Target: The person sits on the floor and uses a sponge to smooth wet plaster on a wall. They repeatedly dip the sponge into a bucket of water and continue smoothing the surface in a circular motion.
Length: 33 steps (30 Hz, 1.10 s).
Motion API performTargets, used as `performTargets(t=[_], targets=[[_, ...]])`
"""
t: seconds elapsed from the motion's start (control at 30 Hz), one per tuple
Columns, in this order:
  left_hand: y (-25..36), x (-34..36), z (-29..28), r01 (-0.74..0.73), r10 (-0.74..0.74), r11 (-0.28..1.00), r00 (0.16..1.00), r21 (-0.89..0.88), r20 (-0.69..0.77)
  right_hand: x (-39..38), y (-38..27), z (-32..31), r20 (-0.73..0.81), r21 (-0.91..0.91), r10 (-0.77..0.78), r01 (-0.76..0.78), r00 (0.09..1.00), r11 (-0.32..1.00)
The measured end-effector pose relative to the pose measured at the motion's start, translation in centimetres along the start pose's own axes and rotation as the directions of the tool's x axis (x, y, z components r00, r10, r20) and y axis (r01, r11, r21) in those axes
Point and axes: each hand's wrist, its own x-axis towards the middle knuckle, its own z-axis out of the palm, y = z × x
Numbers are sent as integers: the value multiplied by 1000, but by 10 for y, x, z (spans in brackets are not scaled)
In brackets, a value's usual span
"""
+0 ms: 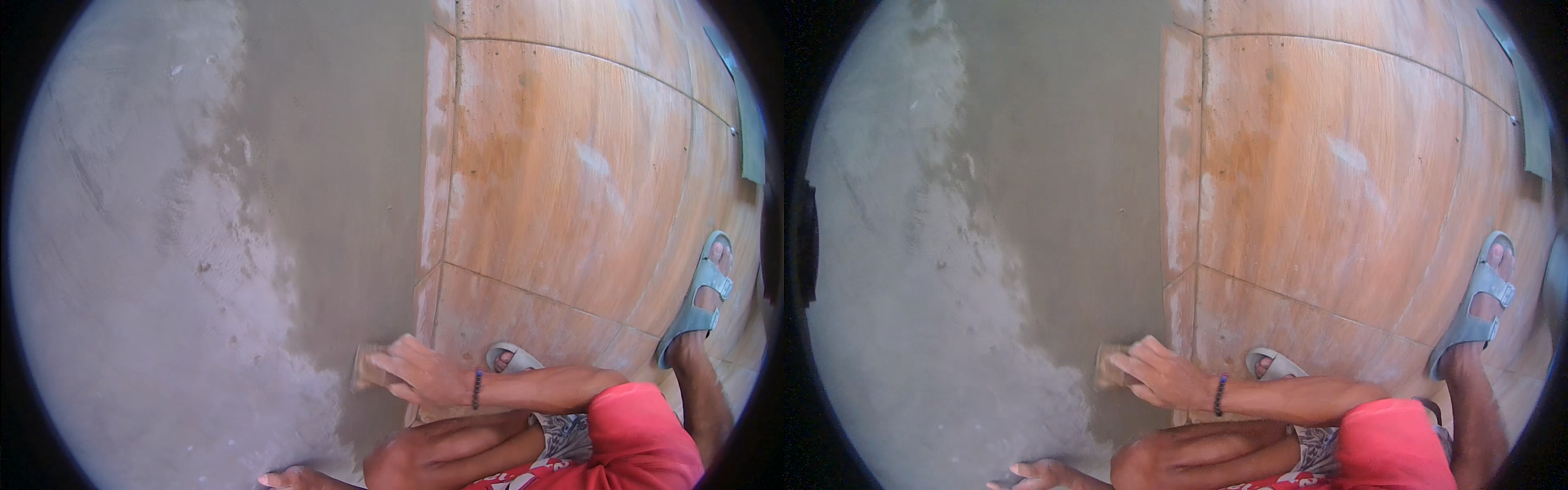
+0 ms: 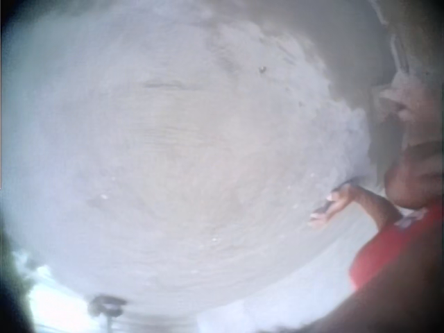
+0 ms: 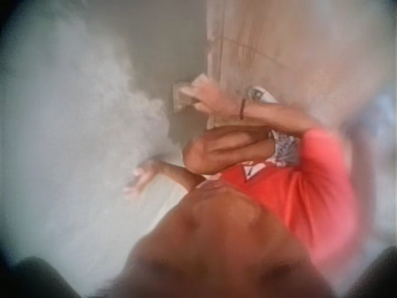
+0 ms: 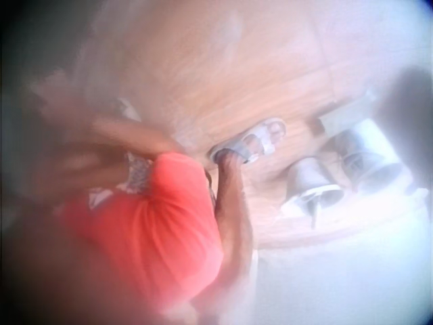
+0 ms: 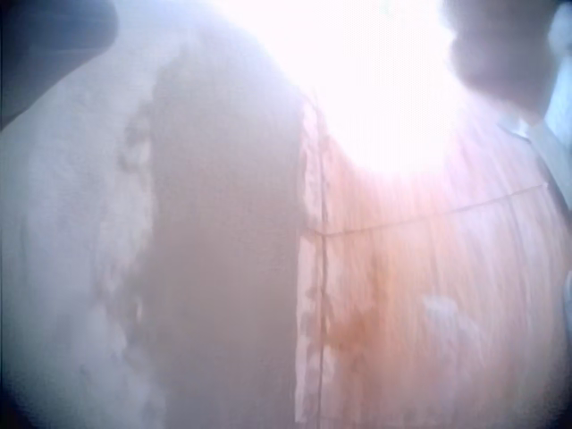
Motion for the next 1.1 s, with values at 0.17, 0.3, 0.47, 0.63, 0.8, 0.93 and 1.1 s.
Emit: performTargets(t=[0.17,0.3,0.47,0.63,0.8,0.93,1.1], targets=[[-7,0,-9,25,-25,999,1000,30,-8,59,20,-96,-590,-44,77,-127,803,991],[8,6,-4,35,-35,999,999,18,12,129,36,-183,-726,29,61,-59,684,998],[6,5,-8,12,-13,999,1000,33,12,115,21,-109,-613,37,93,-89,785,995],[10,5,-11,39,-39,999,999,16,27,-12,-2,29,-92,144,261,-246,961,958],[7,7,-12,44,-44,999,999,8,24,-20,9,-11,-309,2,178,-186,934,982],[1,2,-9,131,-131,991,991,-12,26,58,39,-87,-584,272,312,-181,750,945],[-2,2,-13,137,-137,990,990,27,26,33,31,-10,-444,349,442,-304,779,886]])
